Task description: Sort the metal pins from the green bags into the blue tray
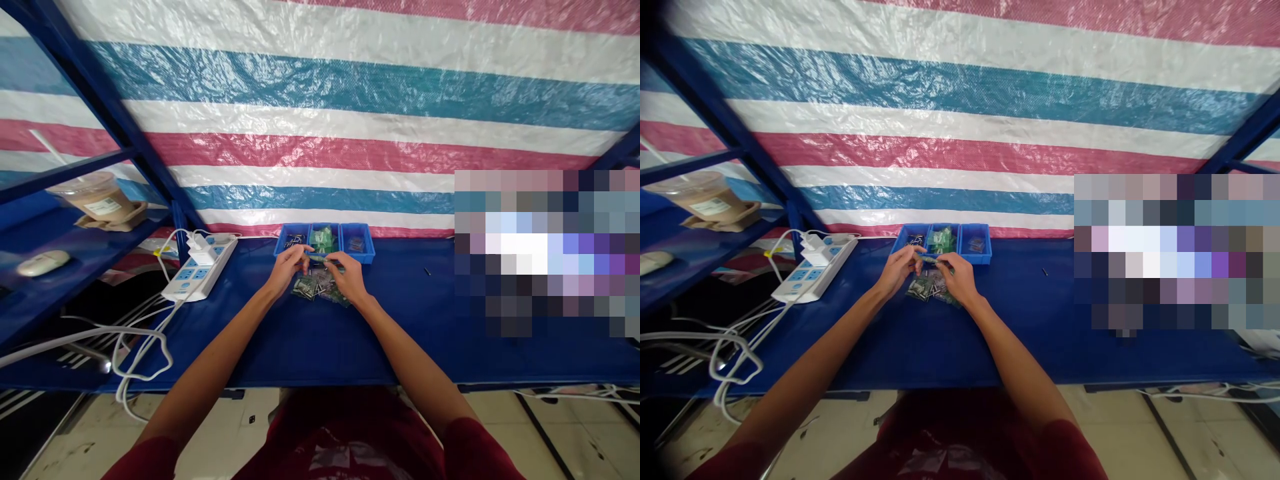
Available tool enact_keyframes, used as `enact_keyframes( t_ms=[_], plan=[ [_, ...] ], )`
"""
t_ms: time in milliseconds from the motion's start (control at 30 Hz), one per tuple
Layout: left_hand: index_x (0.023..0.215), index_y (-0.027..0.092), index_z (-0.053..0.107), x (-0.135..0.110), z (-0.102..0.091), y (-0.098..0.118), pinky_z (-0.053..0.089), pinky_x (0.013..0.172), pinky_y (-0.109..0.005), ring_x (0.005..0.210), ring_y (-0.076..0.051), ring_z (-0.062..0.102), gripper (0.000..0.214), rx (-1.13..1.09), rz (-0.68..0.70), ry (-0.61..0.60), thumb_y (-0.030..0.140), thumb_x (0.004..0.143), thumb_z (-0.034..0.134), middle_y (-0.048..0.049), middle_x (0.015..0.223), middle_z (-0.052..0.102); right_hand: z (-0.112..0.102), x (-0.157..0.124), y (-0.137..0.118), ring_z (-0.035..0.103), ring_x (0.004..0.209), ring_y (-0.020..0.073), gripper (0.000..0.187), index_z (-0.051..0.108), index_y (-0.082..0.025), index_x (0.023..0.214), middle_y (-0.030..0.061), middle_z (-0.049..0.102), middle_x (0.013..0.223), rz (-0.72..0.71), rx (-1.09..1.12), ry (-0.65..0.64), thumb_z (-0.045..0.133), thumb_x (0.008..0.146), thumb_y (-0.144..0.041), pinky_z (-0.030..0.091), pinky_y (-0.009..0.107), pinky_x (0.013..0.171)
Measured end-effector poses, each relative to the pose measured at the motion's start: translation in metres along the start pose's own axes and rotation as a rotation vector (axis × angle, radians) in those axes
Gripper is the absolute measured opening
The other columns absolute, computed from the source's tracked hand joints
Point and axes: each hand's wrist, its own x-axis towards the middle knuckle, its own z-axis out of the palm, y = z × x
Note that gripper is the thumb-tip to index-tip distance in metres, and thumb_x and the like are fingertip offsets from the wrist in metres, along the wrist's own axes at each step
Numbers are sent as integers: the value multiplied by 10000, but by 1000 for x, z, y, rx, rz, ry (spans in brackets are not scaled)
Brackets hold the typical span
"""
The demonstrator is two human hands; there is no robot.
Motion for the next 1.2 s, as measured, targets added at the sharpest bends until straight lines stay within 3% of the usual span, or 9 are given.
enact_keyframes(
  t_ms=[167, 367, 433, 533, 667, 833, 967, 1067, 1200],
  plan=[
    [716, 149, 641, 1, -1, 0, 457, 550, -251, 616, -116, 520, 353, 221, 173, 40, 493, 727, 720, -36, 826, 571, -5, 5, 2, 583, 512, 154, 164, 627, -198, 798, -16, 587, 566, 278, 265, -89, 603, 793, -361, 487, 268, 526],
    [692, 162, 611, 0, -6, -2, 422, 535, -248, 563, -101, 479, 300, 269, 311, 324, 428, 831, 608, -17, 760, 542, -19, 9, -1, 434, 345, 85, 209, 639, -159, 683, -66, 486, 392, 398, 357, -574, 676, 723, -361, 386, 210, 412],
    [702, 163, 614, 2, -8, -3, 416, 523, -242, 564, -101, 476, 285, 278, 326, 381, 416, 832, 606, -15, 751, 537, -18, 11, 0, 447, 335, 91, 234, 655, -155, 728, -56, 515, 410, 432, 379, -465, 686, 721, -386, 381, 214, 387],
    [695, 165, 618, 2, -10, -5, 418, 523, -243, 559, -102, 475, 279, 295, 327, 383, 407, 833, 605, -16, 747, 541, -13, 12, 4, 563, 405, 129, 393, 653, -148, 1027, 17, 676, 639, 527, 442, -97, 651, 763, -440, 425, 237, 376],
    [694, 163, 632, 1, -8, -5, 417, 523, -244, 547, -96, 477, 274, 335, 319, 332, 398, 834, 608, -19, 773, 562, -11, 12, 10, 581, 404, 117, 605, 476, -139, 1337, 80, 723, 867, 587, 426, -22, 600, 824, -435, 426, 233, 352],
    [697, 165, 652, -3, -4, -3, 432, 578, -248, 649, -131, 547, 266, 513, 348, 242, 373, 853, 594, -35, 808, 594, -16, 11, 12, 522, 400, 103, 347, 630, -137, 1117, 60, 708, 814, 458, 120, 77, 528, 854, -340, 468, 262, 430],
    [734, 172, 672, -5, -3, -6, 451, 648, -267, 726, -162, 580, 250, 692, 413, 187, 356, 872, 574, -56, 848, 630, -18, 11, 17, 647, 799, 210, 260, 696, -165, 1005, 107, 697, 1033, 162, -235, 142, 489, 863, -235, 537, 387, 792],
    [831, 177, 689, -4, -4, -9, 470, 797, -312, 852, -201, 614, 242, 793, 473, 157, 344, 904, 531, -79, 916, 659, -13, 8, 22, 515, 1193, 295, 307, 679, -182, 1117, 110, 629, 1245, -51, -403, 48, 467, 903, -244, 406, 497, 1027],
    [1069, 194, 678, 7, -5, -9, 378, 1027, -395, 1147, -243, 557, 316, 994, 480, 55, 318, 960, 409, -94, 1154, 661, -2, 3, 27, 324, 1378, 318, 390, 604, -170, 1268, 104, 586, 1324, -116, -586, -144, 448, 946, -324, 206, 562, 1148]
  ],
)
